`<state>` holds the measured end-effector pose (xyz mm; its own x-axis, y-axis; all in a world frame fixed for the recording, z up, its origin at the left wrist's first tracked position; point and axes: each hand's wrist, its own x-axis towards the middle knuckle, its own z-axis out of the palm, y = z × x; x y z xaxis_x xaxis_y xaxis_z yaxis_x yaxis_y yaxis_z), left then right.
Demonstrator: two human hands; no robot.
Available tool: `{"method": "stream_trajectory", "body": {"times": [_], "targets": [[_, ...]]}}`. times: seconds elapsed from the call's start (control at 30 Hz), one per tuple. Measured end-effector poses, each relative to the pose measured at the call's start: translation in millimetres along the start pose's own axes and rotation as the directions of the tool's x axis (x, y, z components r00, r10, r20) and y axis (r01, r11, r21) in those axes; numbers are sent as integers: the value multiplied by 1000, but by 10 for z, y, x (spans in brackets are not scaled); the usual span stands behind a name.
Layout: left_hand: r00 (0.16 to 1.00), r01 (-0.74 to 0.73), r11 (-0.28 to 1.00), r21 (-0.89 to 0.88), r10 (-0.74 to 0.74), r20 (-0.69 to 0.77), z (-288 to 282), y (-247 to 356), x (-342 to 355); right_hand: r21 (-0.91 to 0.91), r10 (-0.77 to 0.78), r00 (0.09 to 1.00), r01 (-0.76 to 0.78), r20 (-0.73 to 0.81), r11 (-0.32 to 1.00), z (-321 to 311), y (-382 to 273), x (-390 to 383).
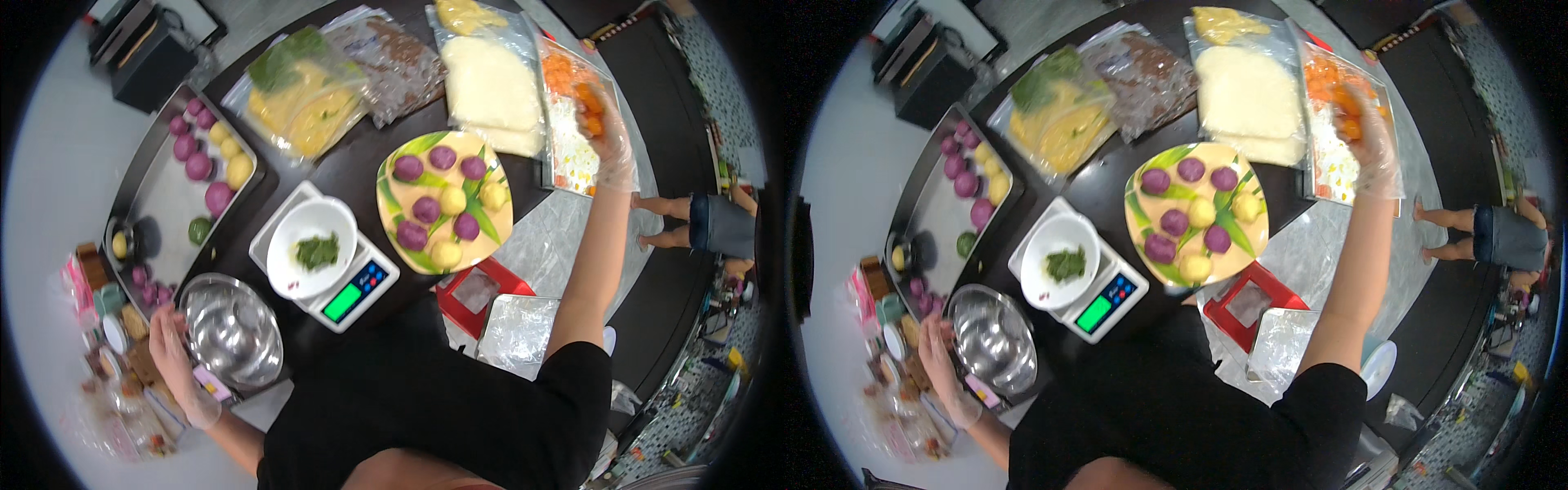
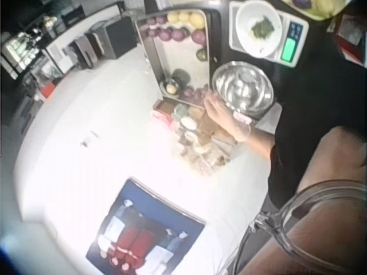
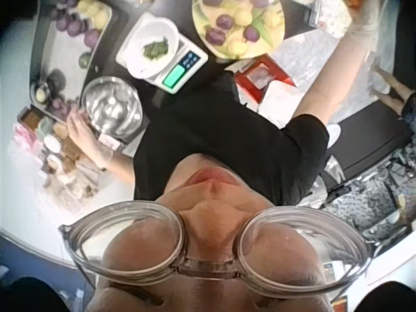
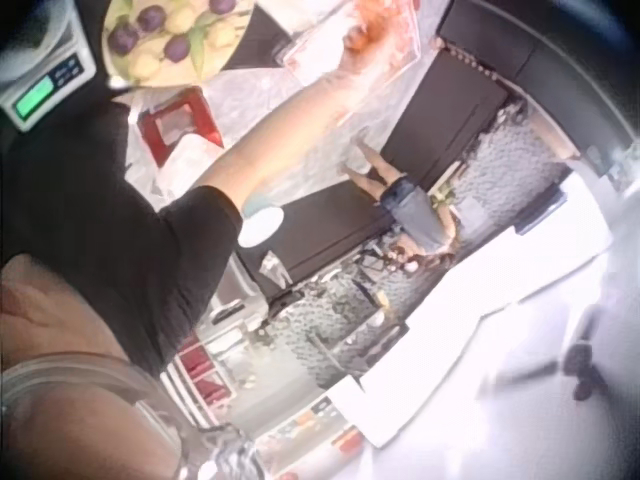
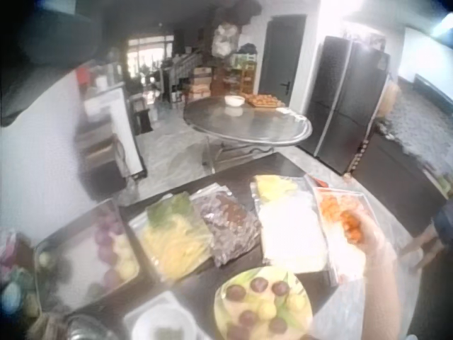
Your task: The person weighs green and orange dough portions on a digital scale, then kneads and rolls them into smooth balls by hand. They place the finished balls onto a tray alongside other purple and yellow dough balls.
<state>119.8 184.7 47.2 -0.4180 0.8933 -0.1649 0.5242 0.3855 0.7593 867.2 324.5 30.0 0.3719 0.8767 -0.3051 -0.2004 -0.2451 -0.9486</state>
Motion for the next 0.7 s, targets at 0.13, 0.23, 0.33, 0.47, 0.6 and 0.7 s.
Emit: {"method": "stream_trajectory", "body": {"times": [0.13,0.23,0.33,0.47,0.6,0.7], "targets": [[996,-80,997,-22,80,33,5,-21,-145,-165,-18,843,126,538,978,1926,213,-1287],[989,-137,988,-66,141,52,-11,-35,-259,-264,162,568,101,807,959,3171,449,-2060],[988,-150,981,-121,154,23,-48,-35,-424,-273,50,412,504,910,819,4145,902,-2635],[982,-184,963,-196,187,-2,-51,-110,-555,-372,177,329,854,928,363,4818,1582,-2943],[972,-215,948,-234,232,47,-18,-300,-620,-442,370,359,880,857,172,4912,1770,-2868],[961,-223,932,-286,259,94,-28,-388,-590,-469,359,382,861,852,196,4866,1733,-2757]]}}
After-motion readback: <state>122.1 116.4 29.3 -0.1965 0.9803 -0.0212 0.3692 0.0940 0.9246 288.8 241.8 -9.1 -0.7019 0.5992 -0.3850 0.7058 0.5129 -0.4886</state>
